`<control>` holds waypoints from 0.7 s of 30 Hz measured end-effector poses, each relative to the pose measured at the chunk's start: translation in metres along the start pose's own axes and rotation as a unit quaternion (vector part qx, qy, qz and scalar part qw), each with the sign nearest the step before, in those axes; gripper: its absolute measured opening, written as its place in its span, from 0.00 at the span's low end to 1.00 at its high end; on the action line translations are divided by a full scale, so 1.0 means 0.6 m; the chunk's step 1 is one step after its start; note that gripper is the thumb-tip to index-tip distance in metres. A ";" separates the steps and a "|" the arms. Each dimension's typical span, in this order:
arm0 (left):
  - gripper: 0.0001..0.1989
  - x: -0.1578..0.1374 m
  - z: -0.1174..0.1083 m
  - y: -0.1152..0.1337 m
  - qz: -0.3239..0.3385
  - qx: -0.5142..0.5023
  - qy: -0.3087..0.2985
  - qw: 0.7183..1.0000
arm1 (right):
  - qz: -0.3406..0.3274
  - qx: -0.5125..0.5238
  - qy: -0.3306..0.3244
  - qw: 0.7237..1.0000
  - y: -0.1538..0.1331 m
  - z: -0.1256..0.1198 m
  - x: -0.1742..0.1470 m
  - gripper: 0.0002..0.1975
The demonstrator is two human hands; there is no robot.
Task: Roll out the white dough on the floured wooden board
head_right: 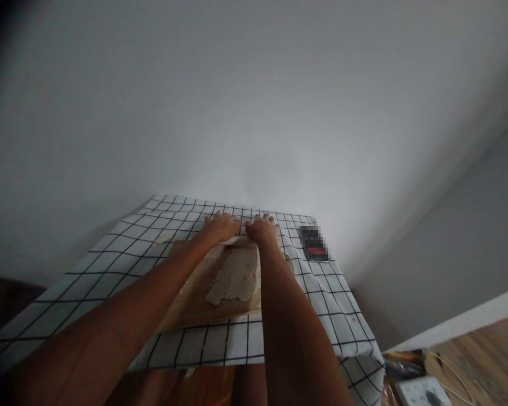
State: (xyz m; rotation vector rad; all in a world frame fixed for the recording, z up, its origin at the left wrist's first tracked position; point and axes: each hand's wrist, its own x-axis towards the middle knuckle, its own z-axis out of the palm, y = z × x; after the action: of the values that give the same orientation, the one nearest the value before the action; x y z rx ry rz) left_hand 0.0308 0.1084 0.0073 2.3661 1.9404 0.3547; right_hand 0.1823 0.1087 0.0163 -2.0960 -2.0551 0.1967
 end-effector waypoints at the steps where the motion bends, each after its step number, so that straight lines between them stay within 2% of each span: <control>1: 0.27 -0.003 0.000 0.001 -0.005 0.000 -0.004 1.000 | 0.008 0.000 -0.004 1.000 -0.001 -0.001 -0.005 0.30; 7: 0.26 -0.035 -0.011 0.010 0.004 0.030 -0.026 0.999 | 0.010 -0.003 -0.017 1.000 0.000 -0.007 -0.044 0.28; 11: 0.26 -0.060 -0.017 0.016 0.019 0.039 -0.023 0.999 | -0.002 0.007 0.010 1.000 0.003 -0.003 -0.068 0.29; 21: 0.19 -0.132 -0.025 0.031 0.031 0.062 0.047 0.996 | -0.035 -0.023 0.070 0.997 -0.003 -0.010 -0.142 0.26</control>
State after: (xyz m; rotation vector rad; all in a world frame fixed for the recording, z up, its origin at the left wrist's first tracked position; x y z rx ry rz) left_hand 0.0313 0.0257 0.0142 2.5350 1.9881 0.3641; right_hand 0.1800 0.0234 0.0189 -1.9984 -2.0642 -0.0067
